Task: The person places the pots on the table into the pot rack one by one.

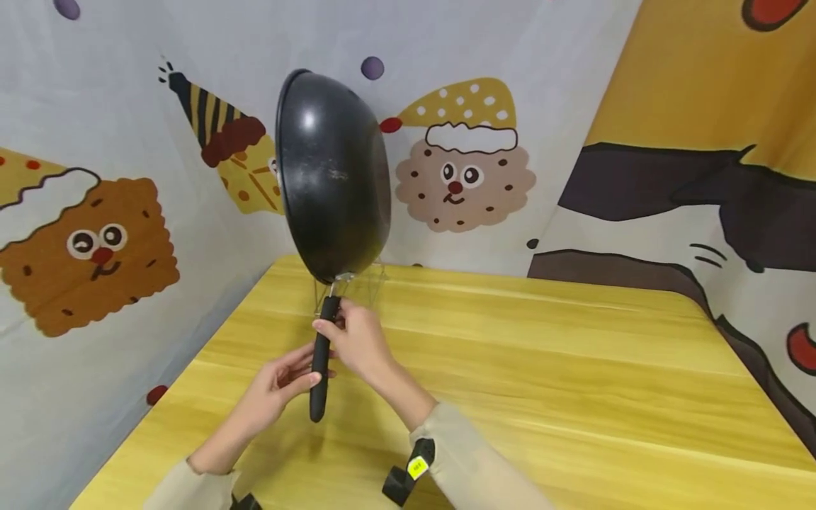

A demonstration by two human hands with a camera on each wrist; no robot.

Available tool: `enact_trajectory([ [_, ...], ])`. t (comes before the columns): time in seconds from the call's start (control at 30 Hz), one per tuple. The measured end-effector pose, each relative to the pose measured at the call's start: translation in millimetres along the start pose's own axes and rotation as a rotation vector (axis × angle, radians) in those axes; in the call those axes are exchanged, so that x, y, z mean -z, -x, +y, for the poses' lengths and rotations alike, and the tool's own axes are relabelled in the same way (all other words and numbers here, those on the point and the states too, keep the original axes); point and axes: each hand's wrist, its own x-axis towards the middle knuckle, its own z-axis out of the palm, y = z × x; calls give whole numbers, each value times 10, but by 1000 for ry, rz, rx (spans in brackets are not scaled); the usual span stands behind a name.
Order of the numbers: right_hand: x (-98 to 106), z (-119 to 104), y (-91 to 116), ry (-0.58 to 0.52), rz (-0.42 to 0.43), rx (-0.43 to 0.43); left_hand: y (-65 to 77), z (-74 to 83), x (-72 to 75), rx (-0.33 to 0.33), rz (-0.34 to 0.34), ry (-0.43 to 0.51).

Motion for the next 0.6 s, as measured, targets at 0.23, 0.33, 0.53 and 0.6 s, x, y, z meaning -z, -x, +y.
enact_trajectory([
  [0.23, -66, 15, -63, -1, -9, -36, -17, -54, 67, -10, -5, -11],
  [0.33, -98, 49, -77, 8, -18, -52, -5, -90, 87, -1, -5, -12],
  [0.53, -195, 151, -99, 19, -34, -86, 42, -212, 122, 20, -7, 7],
  [0.6, -228, 193, -99, 13, -39, -98, 60, -255, 128, 36, -7, 18],
])
